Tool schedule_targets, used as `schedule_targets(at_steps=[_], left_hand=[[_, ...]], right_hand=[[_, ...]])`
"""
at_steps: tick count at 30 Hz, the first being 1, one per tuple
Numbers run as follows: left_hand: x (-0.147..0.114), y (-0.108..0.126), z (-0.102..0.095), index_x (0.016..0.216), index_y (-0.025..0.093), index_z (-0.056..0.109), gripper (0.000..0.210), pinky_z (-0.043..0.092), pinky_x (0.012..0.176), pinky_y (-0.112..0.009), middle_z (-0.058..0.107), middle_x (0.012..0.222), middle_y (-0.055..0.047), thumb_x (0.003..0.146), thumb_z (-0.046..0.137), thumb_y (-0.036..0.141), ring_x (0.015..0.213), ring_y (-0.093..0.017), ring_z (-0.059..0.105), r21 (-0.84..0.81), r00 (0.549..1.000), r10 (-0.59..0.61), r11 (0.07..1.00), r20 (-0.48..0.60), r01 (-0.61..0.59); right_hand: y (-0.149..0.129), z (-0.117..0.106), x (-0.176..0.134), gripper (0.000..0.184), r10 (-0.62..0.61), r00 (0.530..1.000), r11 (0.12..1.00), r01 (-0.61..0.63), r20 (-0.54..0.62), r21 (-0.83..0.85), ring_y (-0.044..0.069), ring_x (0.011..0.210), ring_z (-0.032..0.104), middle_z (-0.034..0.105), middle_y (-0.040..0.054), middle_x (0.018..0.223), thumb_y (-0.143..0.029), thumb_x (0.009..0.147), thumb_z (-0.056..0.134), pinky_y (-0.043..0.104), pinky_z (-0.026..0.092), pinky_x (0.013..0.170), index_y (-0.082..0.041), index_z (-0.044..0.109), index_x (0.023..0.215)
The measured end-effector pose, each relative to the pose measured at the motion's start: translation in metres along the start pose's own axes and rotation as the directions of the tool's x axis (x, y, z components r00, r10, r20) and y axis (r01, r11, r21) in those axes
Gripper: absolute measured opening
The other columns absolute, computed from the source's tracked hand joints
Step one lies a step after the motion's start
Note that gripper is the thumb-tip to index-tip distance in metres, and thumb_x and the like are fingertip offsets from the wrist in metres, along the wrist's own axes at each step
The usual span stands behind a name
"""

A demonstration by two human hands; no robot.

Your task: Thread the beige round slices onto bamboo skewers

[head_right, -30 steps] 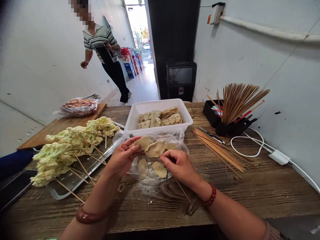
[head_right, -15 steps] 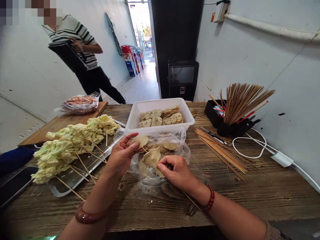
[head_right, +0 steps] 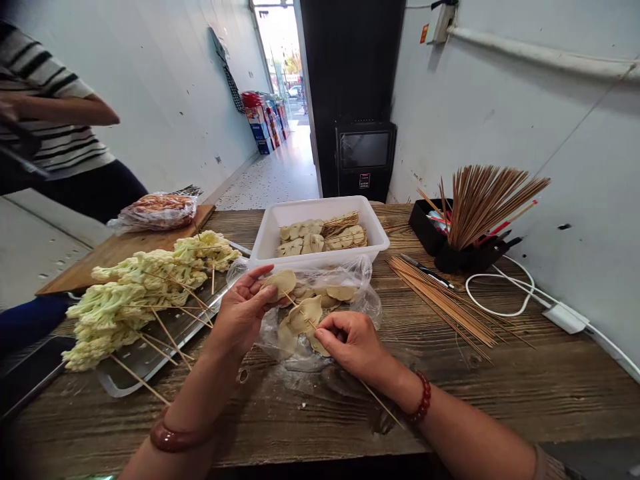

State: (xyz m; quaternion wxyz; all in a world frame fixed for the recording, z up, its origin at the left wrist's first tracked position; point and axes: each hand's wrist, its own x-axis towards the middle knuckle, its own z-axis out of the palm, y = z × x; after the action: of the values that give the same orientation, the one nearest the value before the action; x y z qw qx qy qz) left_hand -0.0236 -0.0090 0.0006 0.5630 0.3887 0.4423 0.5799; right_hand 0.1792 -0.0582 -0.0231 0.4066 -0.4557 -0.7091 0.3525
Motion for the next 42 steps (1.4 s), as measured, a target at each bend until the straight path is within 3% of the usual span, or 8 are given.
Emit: schedule_targets(at_steps=[27,42], left_hand=[[-0.0028,-0.0031,0.0029,0.118,0.016,0.059,0.060,0.058,0.070,-0.030,0.069,0.076,0.001,0.064,0.083,0.027,0.073,-0.016,0.068,0.054,0.998,0.050,0.997,0.027,-0.051],[-0.0010,-0.0044,0.0023,0.121,0.015,0.055,0.062,0.057,0.070,-0.029,0.070,0.076,0.001,0.066,0.081,0.028,0.072,-0.016,0.068,0.053,0.999,0.024,0.998,0.040,-0.026]], right_hand=[[0.0061,0.0017,0.0021,0.019,0.030,1.000,0.999,-0.030,-0.002,-0.027,0.012,0.052,0.053,0.065,0.0008,0.059,-0.020,0.084,0.060,0.022,0.038,0.049,-0.016,0.068,0.067],[0.0093,0.0027,0.0023,0.019,-0.026,0.999,0.999,0.025,-0.029,-0.048,0.012,0.054,0.053,0.064,0.0011,0.060,-0.019,0.085,0.059,0.023,0.038,0.052,-0.016,0.067,0.068]])
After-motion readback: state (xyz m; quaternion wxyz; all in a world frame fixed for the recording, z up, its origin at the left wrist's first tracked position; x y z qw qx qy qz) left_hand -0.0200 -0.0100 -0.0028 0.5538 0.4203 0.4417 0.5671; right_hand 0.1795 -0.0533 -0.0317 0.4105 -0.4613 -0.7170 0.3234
